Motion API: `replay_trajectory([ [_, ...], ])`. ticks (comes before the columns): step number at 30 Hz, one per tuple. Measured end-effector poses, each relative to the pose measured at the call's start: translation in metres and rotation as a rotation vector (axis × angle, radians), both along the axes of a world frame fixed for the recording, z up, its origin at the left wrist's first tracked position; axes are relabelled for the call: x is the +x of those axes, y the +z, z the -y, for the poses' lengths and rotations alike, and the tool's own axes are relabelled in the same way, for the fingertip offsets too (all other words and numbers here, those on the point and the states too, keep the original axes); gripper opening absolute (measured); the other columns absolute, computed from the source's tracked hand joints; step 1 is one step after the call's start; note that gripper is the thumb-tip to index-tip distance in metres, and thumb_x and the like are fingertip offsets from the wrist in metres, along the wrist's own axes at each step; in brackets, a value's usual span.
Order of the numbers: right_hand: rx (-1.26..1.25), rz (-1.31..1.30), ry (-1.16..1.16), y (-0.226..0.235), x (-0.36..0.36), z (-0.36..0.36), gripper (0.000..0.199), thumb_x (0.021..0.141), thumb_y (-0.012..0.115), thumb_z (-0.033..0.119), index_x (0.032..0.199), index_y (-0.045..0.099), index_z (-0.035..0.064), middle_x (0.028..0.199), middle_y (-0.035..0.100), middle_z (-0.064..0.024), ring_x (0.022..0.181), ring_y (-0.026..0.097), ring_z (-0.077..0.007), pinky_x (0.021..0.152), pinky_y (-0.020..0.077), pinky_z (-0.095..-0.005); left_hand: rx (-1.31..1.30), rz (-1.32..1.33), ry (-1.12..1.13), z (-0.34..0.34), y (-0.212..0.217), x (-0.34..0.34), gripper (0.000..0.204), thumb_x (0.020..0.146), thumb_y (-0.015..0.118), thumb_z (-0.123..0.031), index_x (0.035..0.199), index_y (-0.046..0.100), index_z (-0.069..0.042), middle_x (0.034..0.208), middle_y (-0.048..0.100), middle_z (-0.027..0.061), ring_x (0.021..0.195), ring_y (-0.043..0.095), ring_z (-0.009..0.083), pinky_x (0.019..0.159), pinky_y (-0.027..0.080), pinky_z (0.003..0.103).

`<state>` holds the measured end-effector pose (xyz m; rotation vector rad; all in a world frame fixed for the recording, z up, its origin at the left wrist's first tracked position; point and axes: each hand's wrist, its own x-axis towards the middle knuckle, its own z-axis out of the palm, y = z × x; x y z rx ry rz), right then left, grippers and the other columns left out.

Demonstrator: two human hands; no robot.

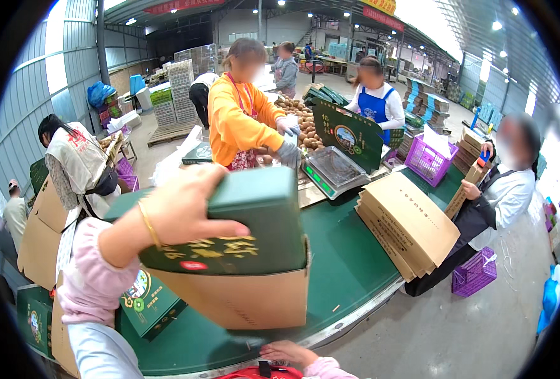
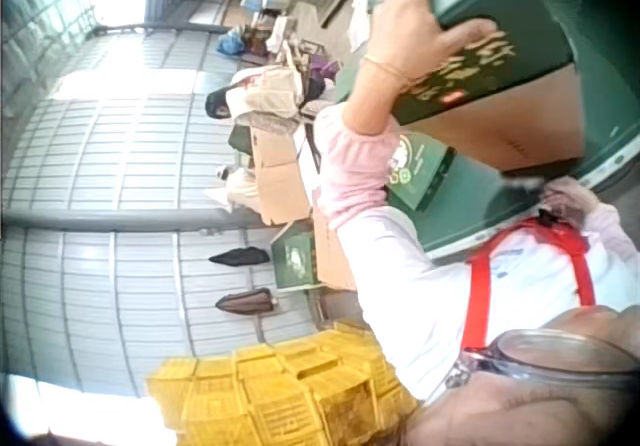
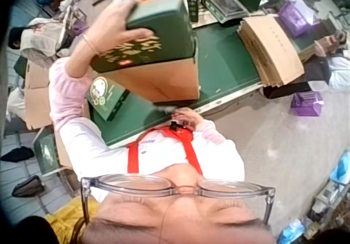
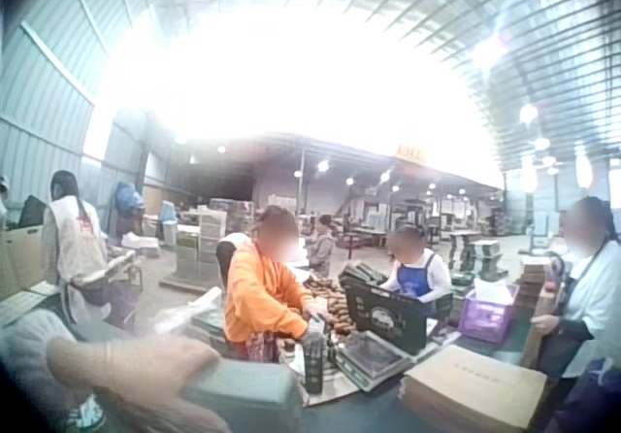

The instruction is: The person assembles flat cardboard pieces into rectangular boxes on a green worktable. They fold the flaps, align edges, and secure the boxes with yellow tape. Other workers are visible in the background handling produce and packaging.

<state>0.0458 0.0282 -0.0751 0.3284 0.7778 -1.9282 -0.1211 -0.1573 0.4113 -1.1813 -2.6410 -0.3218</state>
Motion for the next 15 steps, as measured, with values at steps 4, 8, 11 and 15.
replay_trajectory([
  [4, 0.49, -0.863, -0.314, 0.184, -0.013, -0.052, 0.025, 0.09, 0.054, 0.015, 0.103, 0.059, -0.0053, 0.092, 0.065, -0.0165, 0.09, 0.063, -0.0249, 0.08, 0.05, -0.0326, -0.119, 0.006, -0.078, -0.05, -0.01, 0.022, 0.081, 0.072, 0.063, -0.061, 0.111, 0.047, 0.008, 0.102, 0.055, 0.0229, 0.099, 0.053, 0.0361, 0.087, 0.04, 0.042],
  [8, 0.653, -1.601, -1.123, 0.324, -0.029, -0.102, 0.019, 0.085, 0.059, 0.015, 0.091, 0.06, -0.0024, 0.084, 0.062, -0.0125, 0.073, 0.058, -0.0171, 0.064, 0.0476, -0.0296, -0.068, 0.001, -0.279, -0.076, -0.016, 0.039, 0.086, 0.076, 0.059, -0.059, 0.12, 0.037, 0.012, 0.112, 0.05, 0.0275, 0.106, 0.05, 0.0376, 0.091, 0.039, 0.044],
  [11, 0.984, -1.973, -1.024, 0.406, -0.061, -0.107, 0.027, 0.079, 0.063, 0.016, 0.101, 0.061, 0.0004, 0.096, 0.061, -0.0115, 0.091, 0.055, -0.0258, 0.082, 0.0428, -0.0351, -0.176, 0.15, -0.437, -0.05, -0.006, 0.02, 0.096, 0.08, 0.056, -0.059, 0.132, 0.023, 0.014, 0.125, 0.041, 0.0324, 0.118, 0.043, 0.0404, 0.098, 0.035, 0.042],
  [15, 1.27, -2.015, -0.307, 0.455, -0.099, -0.067, 0.035, 0.084, 0.056, 0.019, 0.114, 0.055, 0.0008, 0.113, 0.057, -0.0168, 0.11, 0.051, -0.031, 0.097, 0.0365, -0.043, -0.046, 0.394, -0.495, -0.027, 0.005, 0.003, 0.06, 0.093, 0.038, -0.035, 0.138, 0.027, 0.003, 0.127, 0.045, 0.0228, 0.118, 0.046, 0.0373, 0.098, 0.036, 0.038],
])
